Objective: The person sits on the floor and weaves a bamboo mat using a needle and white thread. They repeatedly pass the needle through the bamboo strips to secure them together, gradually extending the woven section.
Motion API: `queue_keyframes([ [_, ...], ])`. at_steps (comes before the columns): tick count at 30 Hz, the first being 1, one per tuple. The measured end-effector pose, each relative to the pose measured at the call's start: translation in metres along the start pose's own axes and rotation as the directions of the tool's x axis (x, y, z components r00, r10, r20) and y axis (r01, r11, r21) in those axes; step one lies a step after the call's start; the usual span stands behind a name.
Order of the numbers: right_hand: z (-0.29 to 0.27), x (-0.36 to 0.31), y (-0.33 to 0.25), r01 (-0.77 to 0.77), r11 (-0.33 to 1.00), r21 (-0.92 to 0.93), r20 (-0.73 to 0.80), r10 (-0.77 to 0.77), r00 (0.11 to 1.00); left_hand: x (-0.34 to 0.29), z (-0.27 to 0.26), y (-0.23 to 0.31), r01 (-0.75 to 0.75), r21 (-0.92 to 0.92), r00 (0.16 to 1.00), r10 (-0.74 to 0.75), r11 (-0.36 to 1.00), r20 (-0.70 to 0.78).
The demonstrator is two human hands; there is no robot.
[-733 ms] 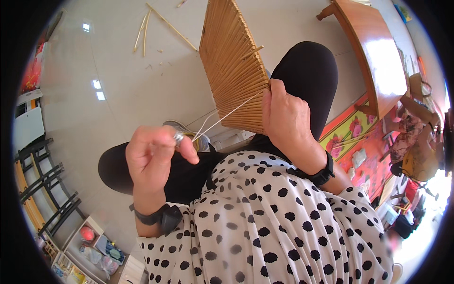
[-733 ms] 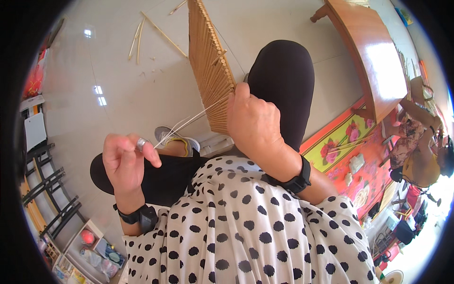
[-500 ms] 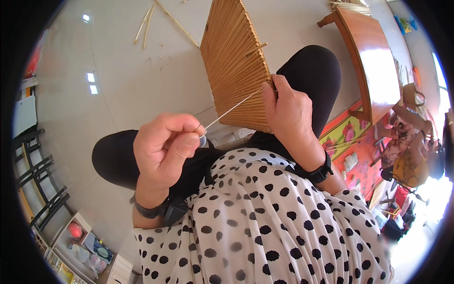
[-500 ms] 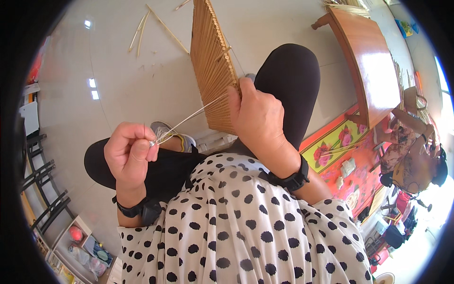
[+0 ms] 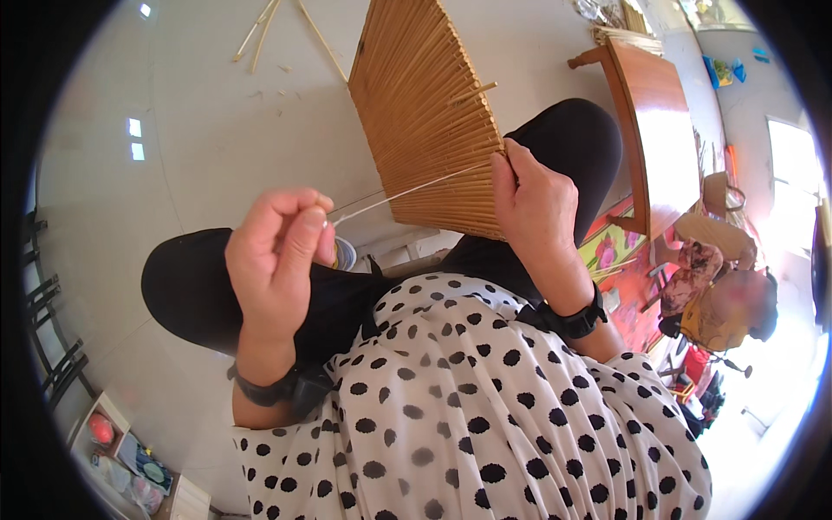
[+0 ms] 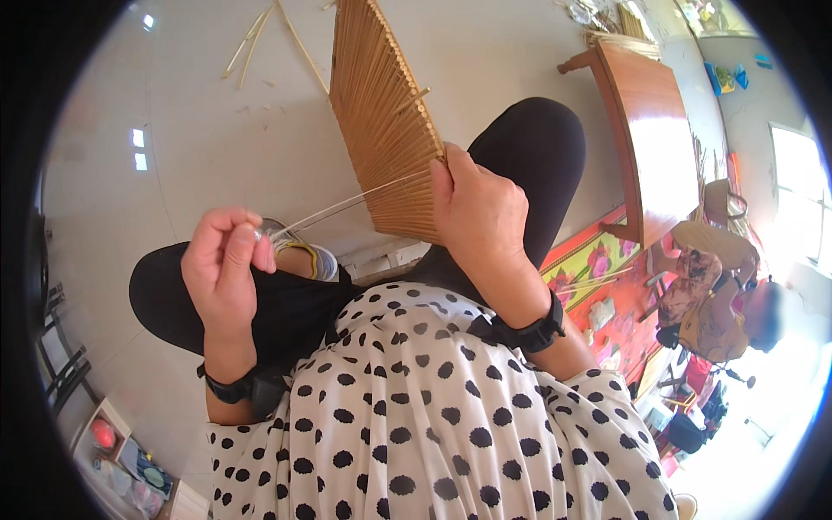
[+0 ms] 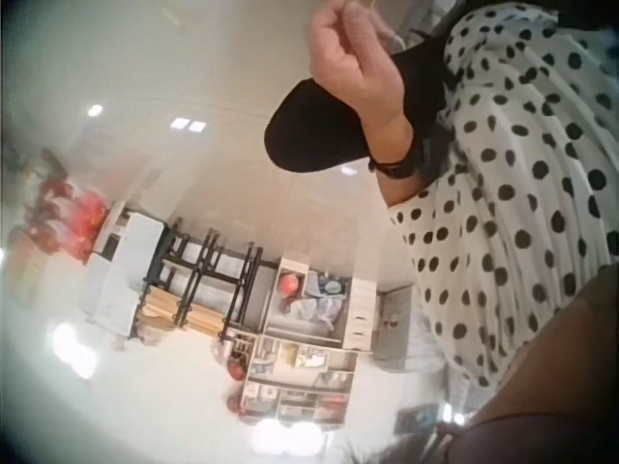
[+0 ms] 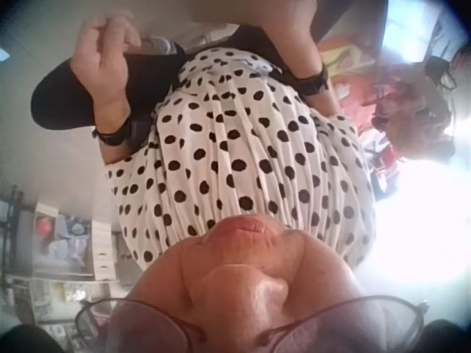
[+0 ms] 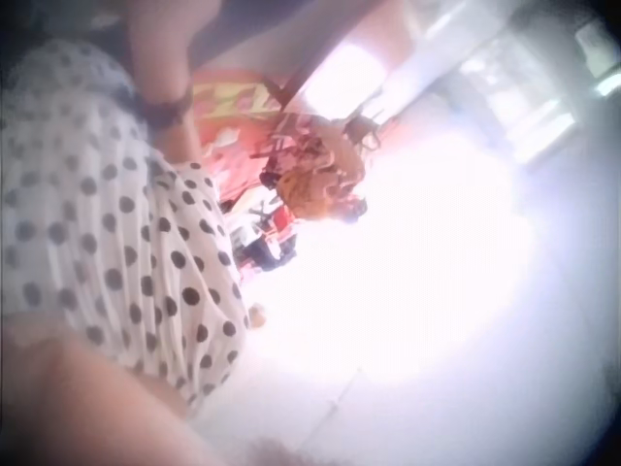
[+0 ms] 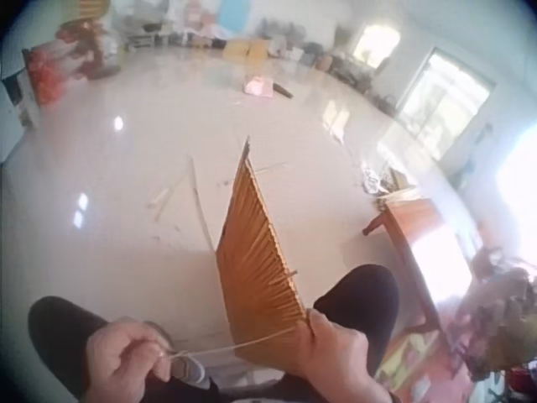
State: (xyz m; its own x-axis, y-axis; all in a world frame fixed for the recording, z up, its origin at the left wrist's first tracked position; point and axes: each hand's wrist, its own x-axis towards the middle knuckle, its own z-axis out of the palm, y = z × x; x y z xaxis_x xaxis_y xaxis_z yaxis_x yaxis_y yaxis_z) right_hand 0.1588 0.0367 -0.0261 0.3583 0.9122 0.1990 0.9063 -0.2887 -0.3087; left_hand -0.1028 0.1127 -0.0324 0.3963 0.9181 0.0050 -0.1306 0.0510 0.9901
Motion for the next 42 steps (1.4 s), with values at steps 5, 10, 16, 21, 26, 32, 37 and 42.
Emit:
queue_keyframes([
  [5, -0.007, -0.003, 0.0, -0.065, 0.977, 0.205, 0.108, 0.043, 0.993, 0.016, -0.001, 0.02, -0.071, -0.166, 0.996, 0.078, 0.984, 0.036],
  [10, -0.014, -0.011, -0.008, -0.029, 0.984, 0.175, 0.147, 0.003, 0.989, 0.026, 0.013, 0.03, -0.176, -0.144, 0.982, 0.185, 0.974, 0.049],
  [16, -0.014, -0.022, -0.003, -0.004, 0.994, 0.113, 0.07, -0.004, 0.998, 0.025, 0.021, 0.037, -0.179, -0.109, 0.982, 0.185, 0.978, 0.047],
  [21, -0.011, -0.018, -0.006, 0.008, 0.996, 0.085, 0.005, -0.008, 1.0, 0.016, 0.026, 0.037, -0.189, -0.084, 0.979, 0.194, 0.978, 0.058],
  [26, -0.01, -0.01, -0.014, -0.035, 0.999, 0.02, 0.031, 0.034, 0.999, 0.005, 0.021, 0.041, -0.177, -0.044, 0.984, 0.178, 0.983, 0.011],
  [32, -0.006, -0.008, -0.014, -0.017, 0.994, -0.106, 0.006, 0.018, 1.0, -0.001, 0.01, 0.028, -0.174, 0.078, 0.985, 0.175, 0.982, 0.003],
  [37, -0.018, -0.009, -0.022, -0.014, 0.999, 0.038, 0.018, 0.013, 1.0, 0.004, 0.004, 0.038, -0.212, -0.081, 0.972, 0.202, 0.974, -0.118],
  [42, -0.043, -0.003, -0.027, -0.155, 0.96, 0.234, 0.184, 0.113, 0.976, 0.015, 0.006, 0.044, -0.279, -0.062, 0.949, 0.266, 0.958, -0.168],
])
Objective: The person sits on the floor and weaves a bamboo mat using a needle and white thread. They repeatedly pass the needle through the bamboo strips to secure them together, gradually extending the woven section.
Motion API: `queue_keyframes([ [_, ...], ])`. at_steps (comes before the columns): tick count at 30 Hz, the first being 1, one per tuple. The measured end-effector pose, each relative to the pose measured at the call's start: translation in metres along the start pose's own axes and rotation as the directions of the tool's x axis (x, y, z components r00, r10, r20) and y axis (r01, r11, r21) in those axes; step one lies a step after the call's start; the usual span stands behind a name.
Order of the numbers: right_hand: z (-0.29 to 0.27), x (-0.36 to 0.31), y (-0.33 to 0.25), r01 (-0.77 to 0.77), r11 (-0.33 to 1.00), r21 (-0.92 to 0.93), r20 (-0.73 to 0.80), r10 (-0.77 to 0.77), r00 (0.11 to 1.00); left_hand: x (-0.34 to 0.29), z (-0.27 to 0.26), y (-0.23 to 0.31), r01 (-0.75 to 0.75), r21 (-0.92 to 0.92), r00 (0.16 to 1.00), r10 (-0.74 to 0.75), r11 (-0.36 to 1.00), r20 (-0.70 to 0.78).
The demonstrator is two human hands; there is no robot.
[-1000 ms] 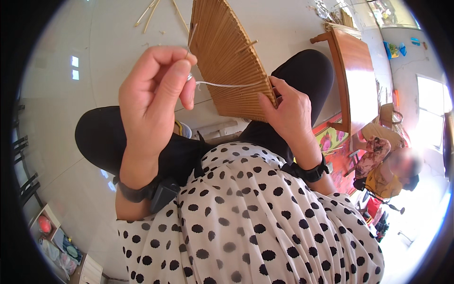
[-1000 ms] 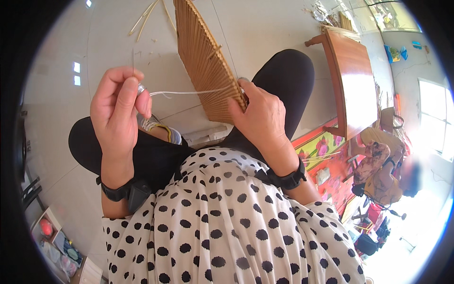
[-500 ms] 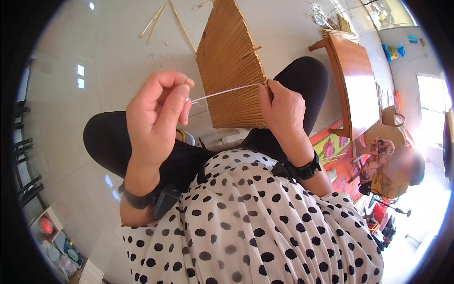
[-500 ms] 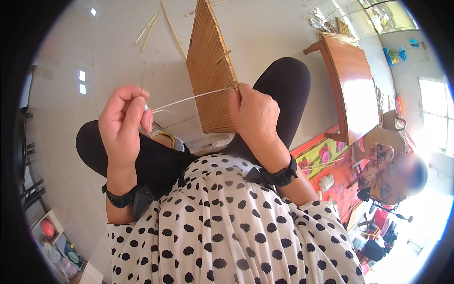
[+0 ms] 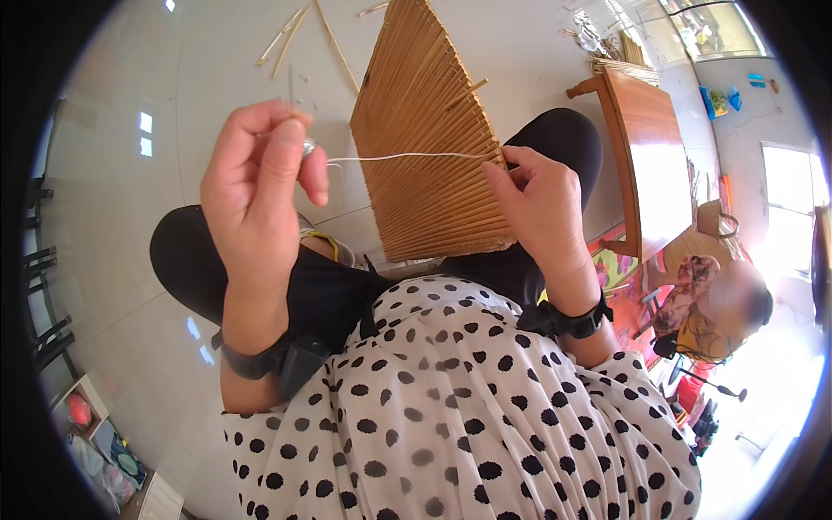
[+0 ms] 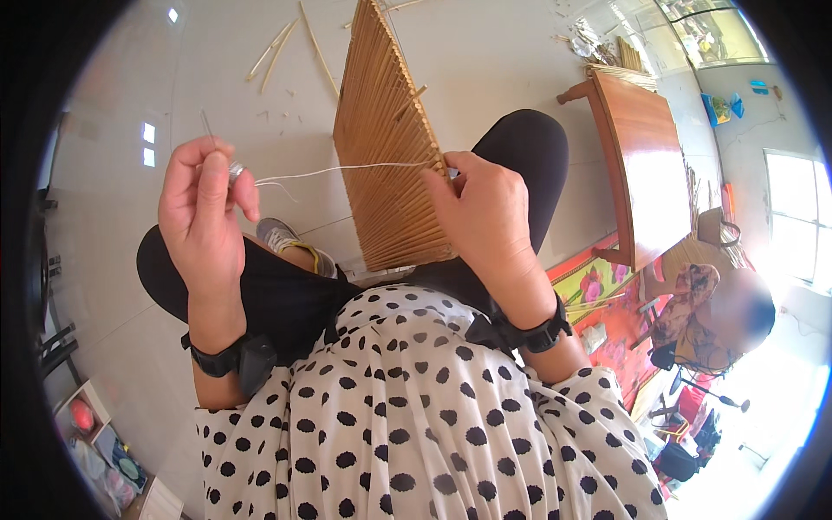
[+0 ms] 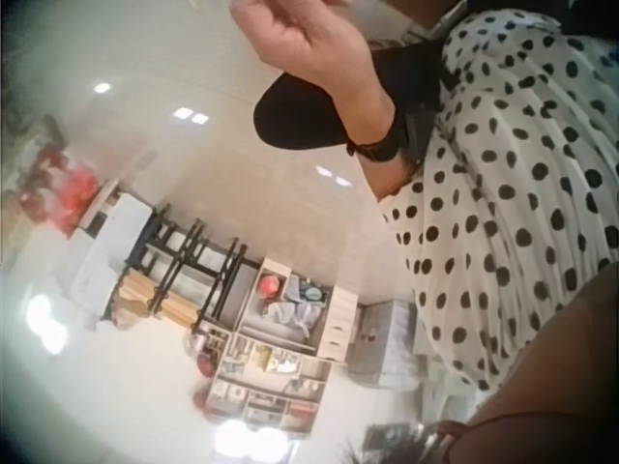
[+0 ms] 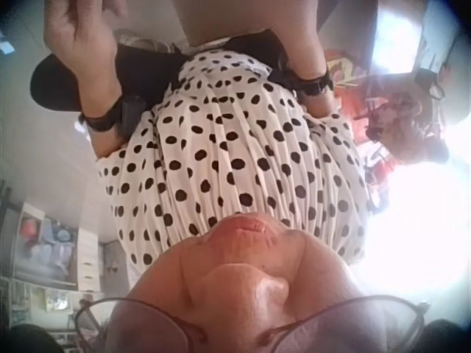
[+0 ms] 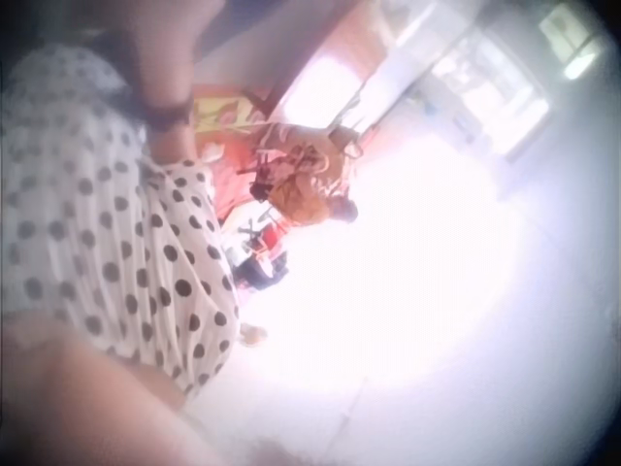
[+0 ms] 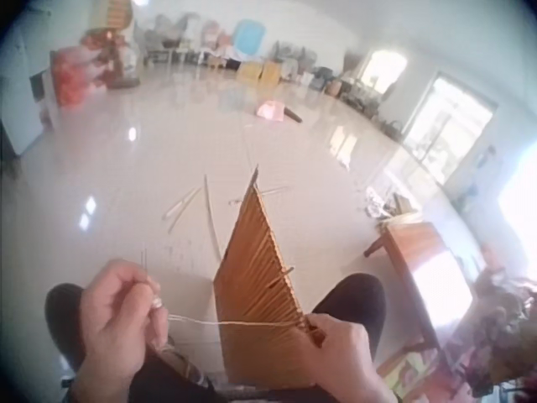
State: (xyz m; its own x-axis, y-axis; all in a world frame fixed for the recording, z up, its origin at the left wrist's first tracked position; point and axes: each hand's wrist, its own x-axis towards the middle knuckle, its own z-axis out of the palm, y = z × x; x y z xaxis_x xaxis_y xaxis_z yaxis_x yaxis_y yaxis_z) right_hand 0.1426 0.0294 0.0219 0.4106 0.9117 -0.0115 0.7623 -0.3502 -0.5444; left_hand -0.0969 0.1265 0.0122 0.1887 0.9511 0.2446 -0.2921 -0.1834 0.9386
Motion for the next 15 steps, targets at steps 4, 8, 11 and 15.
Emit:
queue_keyframes([
  [4, -0.002, 0.0, 0.004, -0.142, 0.966, 0.214, 0.246, 0.087, 0.965, -0.001, 0.019, -0.004, 0.061, 0.192, 0.986, -0.089, 0.979, 0.142],
  [8, -0.001, -0.001, 0.012, -0.158, 0.948, 0.278, 0.258, 0.085, 0.962, -0.007, 0.039, -0.026, -0.066, 0.355, 0.966, -0.03, 0.933, 0.258],
  [11, -0.006, 0.005, 0.016, -0.184, 0.912, 0.368, 0.257, 0.09, 0.962, -0.009, 0.042, -0.026, 0.11, 0.441, 0.921, -0.258, 0.891, 0.292],
  [15, -0.004, -0.001, 0.016, -0.189, 0.877, 0.443, 0.234, 0.091, 0.968, -0.019, 0.044, -0.039, -0.035, 0.473, 0.911, -0.167, 0.88, 0.377],
])
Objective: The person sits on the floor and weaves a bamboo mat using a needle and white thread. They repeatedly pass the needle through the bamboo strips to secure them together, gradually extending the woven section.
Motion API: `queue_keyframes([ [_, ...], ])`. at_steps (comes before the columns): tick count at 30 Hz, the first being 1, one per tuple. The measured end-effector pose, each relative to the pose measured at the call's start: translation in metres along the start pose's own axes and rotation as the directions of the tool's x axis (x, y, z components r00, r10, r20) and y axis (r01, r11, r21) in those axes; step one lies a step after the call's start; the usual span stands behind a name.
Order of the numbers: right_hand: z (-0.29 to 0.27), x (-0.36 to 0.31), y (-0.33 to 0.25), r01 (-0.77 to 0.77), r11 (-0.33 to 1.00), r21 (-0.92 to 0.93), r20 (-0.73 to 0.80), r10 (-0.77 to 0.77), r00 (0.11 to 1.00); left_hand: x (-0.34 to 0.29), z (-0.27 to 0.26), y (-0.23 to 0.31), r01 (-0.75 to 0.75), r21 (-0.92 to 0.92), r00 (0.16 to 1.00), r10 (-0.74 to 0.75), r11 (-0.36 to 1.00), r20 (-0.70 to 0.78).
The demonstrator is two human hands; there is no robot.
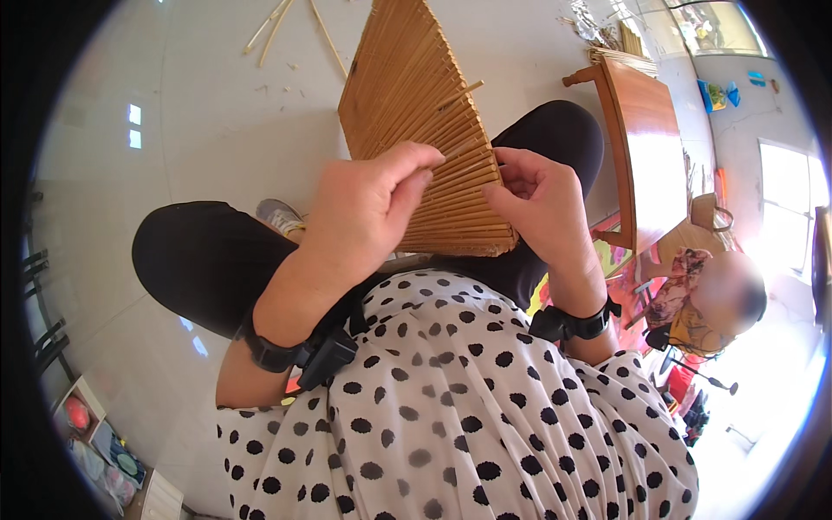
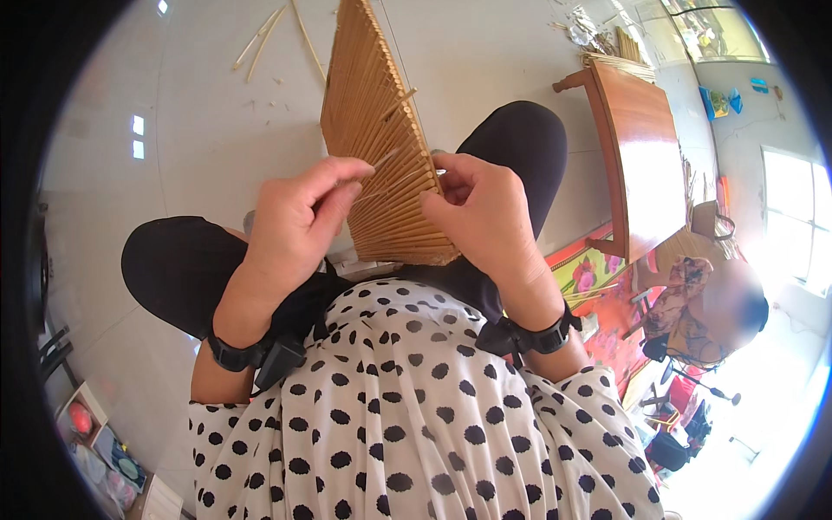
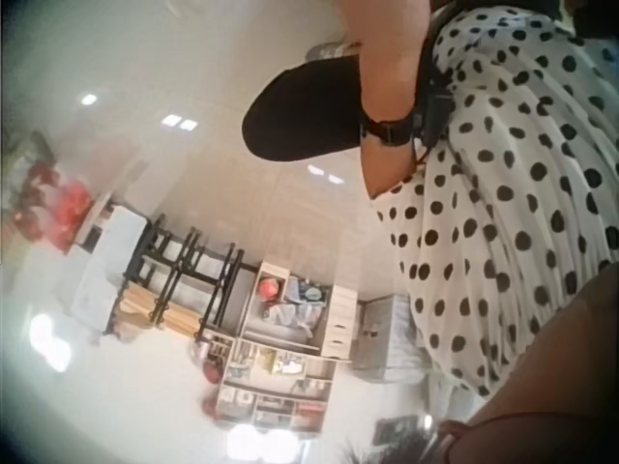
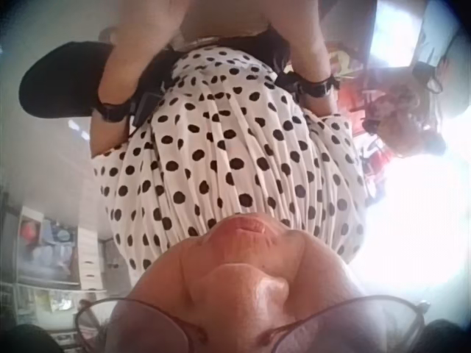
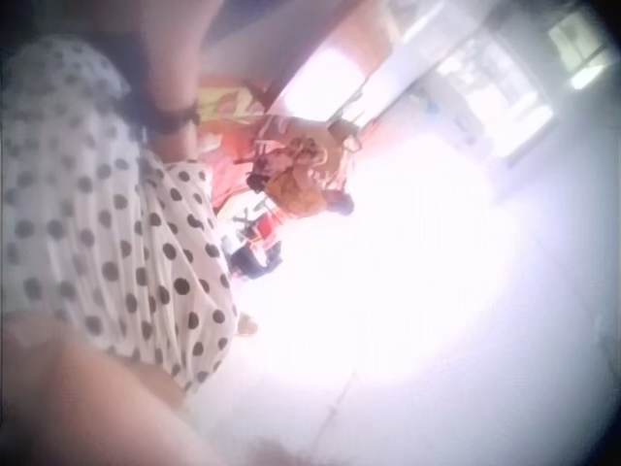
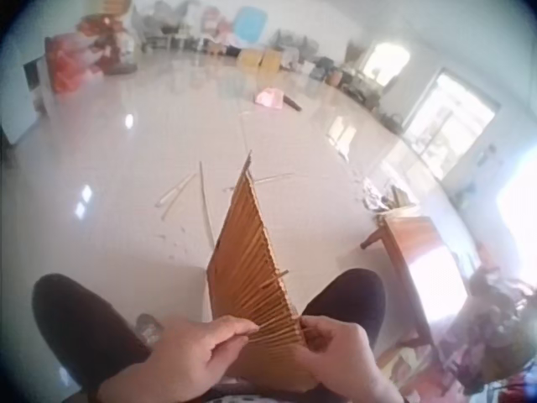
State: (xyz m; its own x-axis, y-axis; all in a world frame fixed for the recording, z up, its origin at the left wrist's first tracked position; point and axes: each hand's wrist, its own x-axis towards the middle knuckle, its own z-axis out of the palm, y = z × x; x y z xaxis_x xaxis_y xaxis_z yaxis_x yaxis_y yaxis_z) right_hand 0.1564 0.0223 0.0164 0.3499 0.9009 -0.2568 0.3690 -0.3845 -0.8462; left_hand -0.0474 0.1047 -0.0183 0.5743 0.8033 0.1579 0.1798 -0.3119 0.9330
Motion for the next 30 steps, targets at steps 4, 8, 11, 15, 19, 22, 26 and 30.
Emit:
queue_keyframes([
  [4, 0.005, 0.002, 0.017, 0.153, 0.976, -0.154, -0.15, -0.176, 0.973, 0.001, 0.009, -0.002, -0.122, 0.115, 0.992, 0.12, 0.986, 0.028],
  [8, 0.007, 0.002, 0.014, 0.234, 0.93, -0.283, -0.199, -0.296, 0.934, 0.005, 0.018, -0.002, -0.183, 0.153, 0.983, 0.183, 0.971, 0.018],
  [11, 0.01, 0.002, 0.013, 0.259, 0.908, -0.329, -0.22, -0.34, 0.914, 0.011, 0.023, -0.003, -0.245, 0.193, 0.969, 0.243, 0.95, 0.035],
  [15, 0.006, 0.001, 0.01, 0.218, 0.906, -0.362, -0.218, -0.31, 0.926, 0.015, 0.025, -0.001, -0.253, 0.222, 0.967, 0.243, 0.942, 0.073],
  [19, 0.004, 0.001, 0.011, 0.23, 0.899, -0.373, -0.219, -0.326, 0.92, 0.016, 0.027, -0.001, -0.255, 0.225, 0.967, 0.245, 0.94, 0.074],
  [22, 0.004, 0.001, 0.009, 0.237, 0.894, -0.38, -0.216, -0.335, 0.917, 0.017, 0.027, -0.001, -0.253, 0.221, 0.967, 0.242, 0.942, 0.074],
  [26, 0.005, 0.0, 0.007, 0.233, 0.895, -0.38, -0.212, -0.33, 0.92, 0.018, 0.026, 0.001, -0.25, 0.23, 0.968, 0.237, 0.941, 0.086],
  [30, 0.004, 0.0, 0.007, 0.233, 0.89, -0.392, -0.205, -0.331, 0.921, 0.019, 0.027, 0.001, -0.262, 0.23, 0.965, 0.25, 0.937, 0.081],
])
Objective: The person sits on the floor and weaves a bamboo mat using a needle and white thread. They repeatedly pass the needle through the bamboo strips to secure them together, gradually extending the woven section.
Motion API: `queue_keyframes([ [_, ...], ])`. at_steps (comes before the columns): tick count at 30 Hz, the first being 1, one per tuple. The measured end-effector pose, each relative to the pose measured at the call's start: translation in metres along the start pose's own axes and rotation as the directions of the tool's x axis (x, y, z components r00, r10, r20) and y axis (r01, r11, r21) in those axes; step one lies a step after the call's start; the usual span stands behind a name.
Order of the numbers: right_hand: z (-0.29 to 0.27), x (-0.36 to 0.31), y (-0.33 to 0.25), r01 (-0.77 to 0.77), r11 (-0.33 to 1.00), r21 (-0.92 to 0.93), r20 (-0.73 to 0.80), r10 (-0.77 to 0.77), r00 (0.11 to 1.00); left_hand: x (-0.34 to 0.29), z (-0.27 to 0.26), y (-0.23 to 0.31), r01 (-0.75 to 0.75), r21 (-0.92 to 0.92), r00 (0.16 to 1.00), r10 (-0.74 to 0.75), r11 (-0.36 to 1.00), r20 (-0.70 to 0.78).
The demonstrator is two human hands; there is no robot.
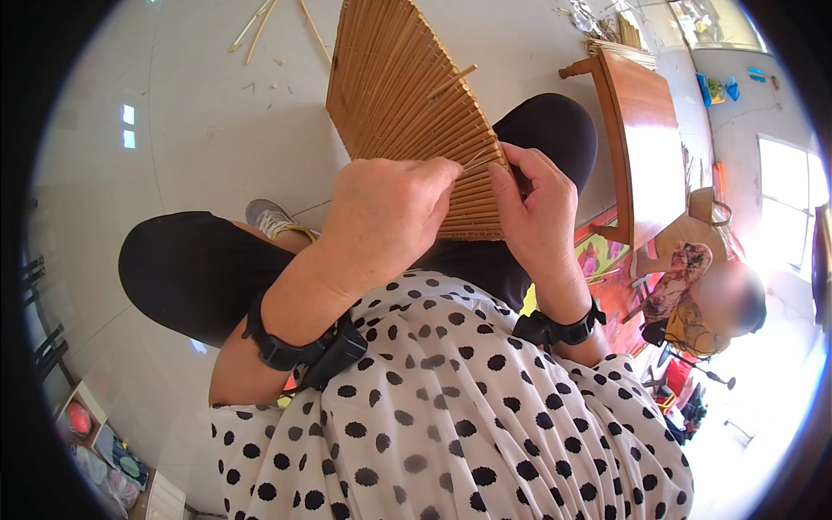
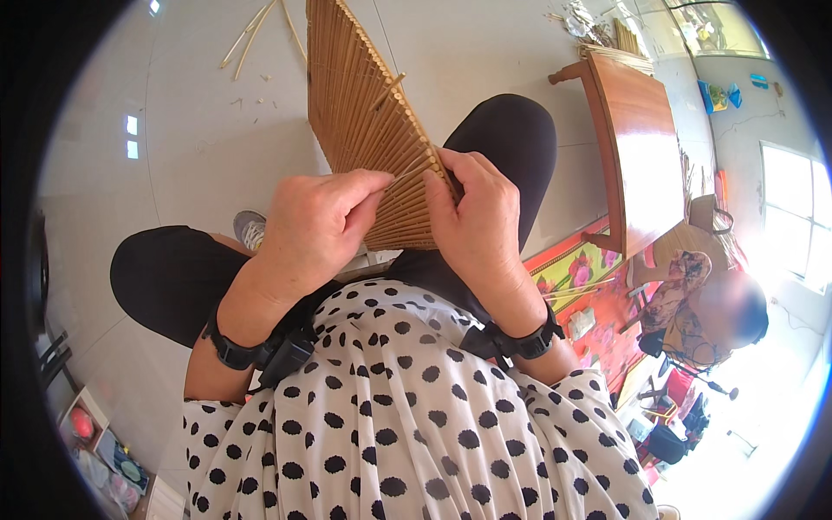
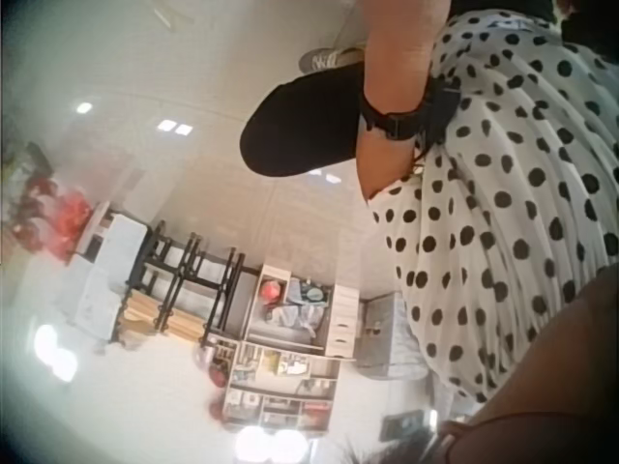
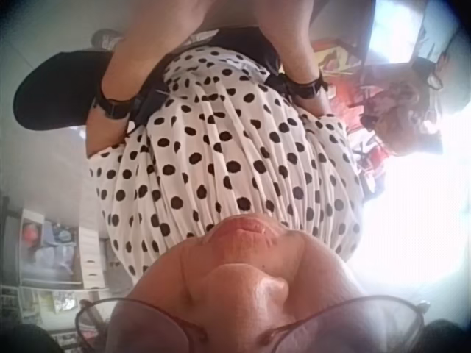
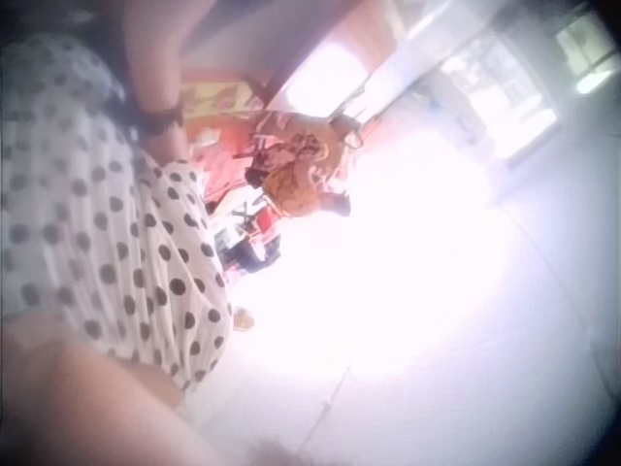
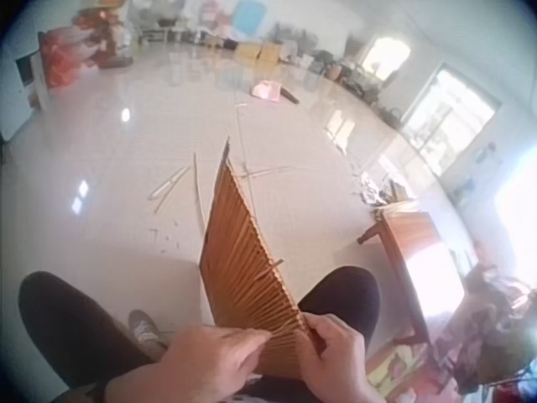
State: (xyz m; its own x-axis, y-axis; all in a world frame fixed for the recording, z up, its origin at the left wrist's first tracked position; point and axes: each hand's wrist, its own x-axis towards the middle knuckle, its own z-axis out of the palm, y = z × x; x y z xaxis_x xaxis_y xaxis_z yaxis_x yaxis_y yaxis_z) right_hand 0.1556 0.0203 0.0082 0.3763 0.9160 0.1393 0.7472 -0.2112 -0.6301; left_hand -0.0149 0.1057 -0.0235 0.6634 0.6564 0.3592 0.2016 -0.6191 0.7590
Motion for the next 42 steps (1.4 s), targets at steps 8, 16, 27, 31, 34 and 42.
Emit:
queue_keyframes([
  [8, 0.0, -0.001, -0.002, -0.004, 1.0, -0.008, 0.012, 0.004, 1.0, -0.001, -0.002, 0.0, -0.004, -0.001, 1.0, 0.004, 1.0, 0.002],
  [16, 0.001, 0.001, -0.004, 0.0, 1.0, 0.01, 0.002, 0.0, 1.0, 0.0, -0.003, -0.001, 0.01, -0.02, 1.0, -0.01, 1.0, 0.004],
  [27, 0.0, -0.001, -0.002, 0.047, 0.999, 0.0, 0.017, -0.047, 0.999, 0.003, -0.006, 0.001, -0.021, 0.021, 0.999, 0.02, 1.0, 0.031],
  [31, -0.001, 0.0, -0.001, 0.092, 0.996, -0.015, 0.017, -0.092, 0.996, 0.007, -0.007, 0.004, -0.032, 0.068, 0.998, 0.028, 0.997, 0.057],
  [34, 0.0, 0.001, 0.002, 0.128, 0.992, -0.017, 0.004, -0.128, 0.992, 0.008, -0.003, 0.004, -0.021, 0.058, 0.998, 0.018, 0.998, 0.057],
  [42, -0.006, -0.005, 0.006, 0.036, 0.988, 0.15, 0.036, -0.042, 0.998, 0.007, -0.008, 0.002, 0.052, -0.028, 0.996, -0.05, 0.998, 0.07],
])
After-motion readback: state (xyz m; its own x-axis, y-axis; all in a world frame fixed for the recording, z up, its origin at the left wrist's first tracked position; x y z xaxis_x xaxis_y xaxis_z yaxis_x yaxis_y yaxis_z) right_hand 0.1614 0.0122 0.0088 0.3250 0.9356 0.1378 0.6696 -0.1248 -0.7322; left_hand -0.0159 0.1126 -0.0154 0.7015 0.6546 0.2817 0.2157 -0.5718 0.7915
